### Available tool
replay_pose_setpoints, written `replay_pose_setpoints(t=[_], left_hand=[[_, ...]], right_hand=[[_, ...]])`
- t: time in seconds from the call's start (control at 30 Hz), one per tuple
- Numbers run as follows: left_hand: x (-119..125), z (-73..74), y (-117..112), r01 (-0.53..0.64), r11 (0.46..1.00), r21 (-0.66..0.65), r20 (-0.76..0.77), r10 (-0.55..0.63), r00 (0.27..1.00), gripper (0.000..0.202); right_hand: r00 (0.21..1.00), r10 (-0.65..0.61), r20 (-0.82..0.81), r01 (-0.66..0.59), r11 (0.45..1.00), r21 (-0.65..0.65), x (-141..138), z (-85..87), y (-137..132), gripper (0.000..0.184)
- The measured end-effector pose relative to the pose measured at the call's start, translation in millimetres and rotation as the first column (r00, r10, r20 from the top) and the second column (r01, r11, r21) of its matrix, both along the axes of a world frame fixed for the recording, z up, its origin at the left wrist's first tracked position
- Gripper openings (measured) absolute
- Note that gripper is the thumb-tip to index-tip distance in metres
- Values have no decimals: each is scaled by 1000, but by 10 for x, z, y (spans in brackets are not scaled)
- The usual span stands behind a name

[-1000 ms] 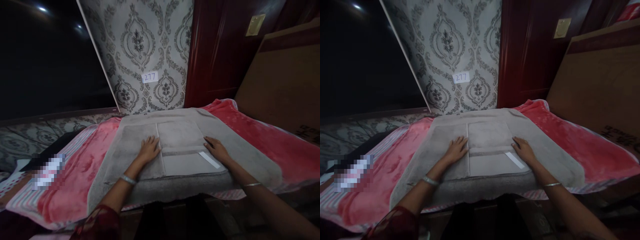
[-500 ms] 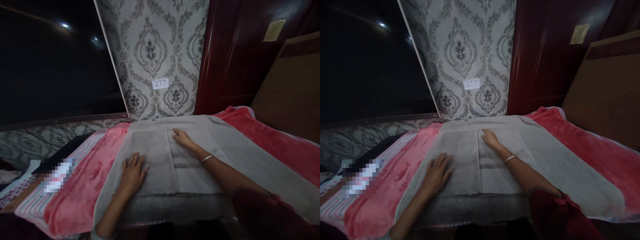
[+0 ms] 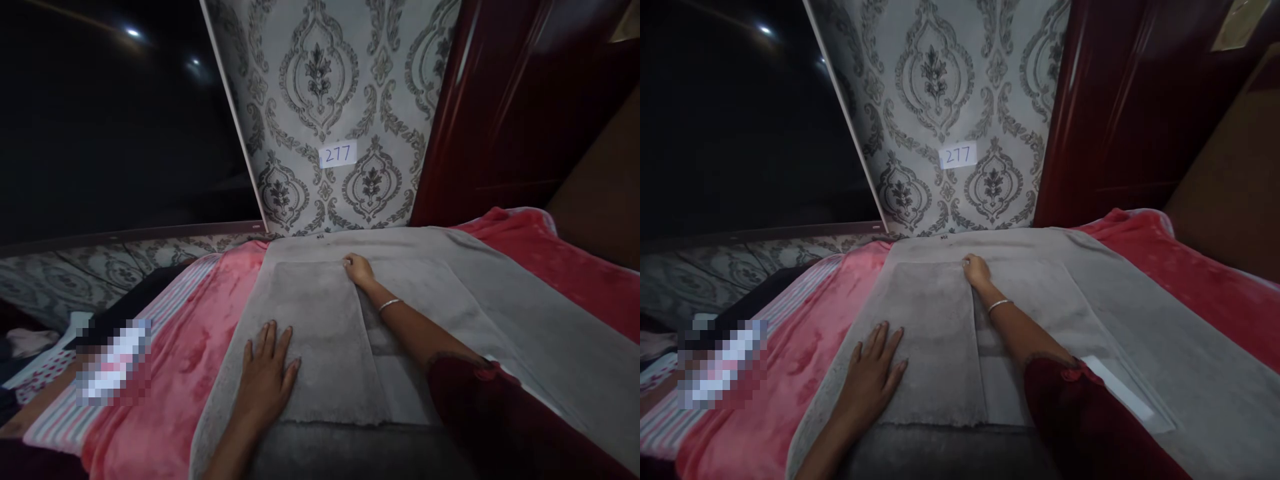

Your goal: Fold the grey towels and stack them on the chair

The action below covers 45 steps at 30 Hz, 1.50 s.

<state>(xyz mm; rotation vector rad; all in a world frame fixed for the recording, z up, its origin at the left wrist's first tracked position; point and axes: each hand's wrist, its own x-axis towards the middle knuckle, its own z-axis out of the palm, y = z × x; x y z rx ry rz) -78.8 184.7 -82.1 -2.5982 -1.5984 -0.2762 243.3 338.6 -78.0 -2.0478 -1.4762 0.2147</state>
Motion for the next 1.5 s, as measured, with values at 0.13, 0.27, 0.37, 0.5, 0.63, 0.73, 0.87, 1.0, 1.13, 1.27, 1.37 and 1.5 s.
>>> replay_pose_setpoints(t=[0.13,0.27,0.37,0.5,0.63,0.73,0.87,1.0,1.13,1.27,1.37,1.5], left_hand=[[-39,-39,19,12,1000,-12,-12,-12,1000,58],[-52,-50,15,17,1000,-11,-3,-17,1000,58],[-50,-60,2,24,1000,11,18,-24,1000,59],[-37,-63,-28,23,999,23,33,-23,999,60],[-36,-75,-53,16,1000,23,37,-17,999,61],[-43,-118,-61,8,999,44,38,-9,999,62],[-48,-201,-84,2,998,61,45,-5,999,65],[-57,-281,-124,-4,997,75,50,0,999,68],[-68,-314,-146,-3,996,87,58,-2,998,69],[-55,-236,-161,-2,996,86,56,-3,998,66],[-33,-132,-170,2,998,65,32,-4,999,61],[-6,-37,-161,-9,999,36,7,9,1000,57]], right_hand=[[999,-49,9,49,999,-7,-8,-72,-28,31],[998,-54,36,54,999,7,-42,-8,-111,34],[996,-8,89,2,998,70,-158,150,-162,38],[873,390,294,-431,898,86,-598,395,-120,45],[629,679,379,-717,695,-55,-1142,472,55,52],[538,767,350,-775,613,-152,-1342,374,238,55],[590,780,210,-734,626,-264,-1329,178,445,61],[595,780,196,-738,626,-253,-1270,76,520,62],[597,778,197,-741,629,-237,-1263,33,530,62],[599,774,207,-737,634,-234,-1290,32,527,62],[608,763,220,-720,647,-251,-1297,113,489,61],[612,745,266,-679,667,-306,-1102,287,293,57]])
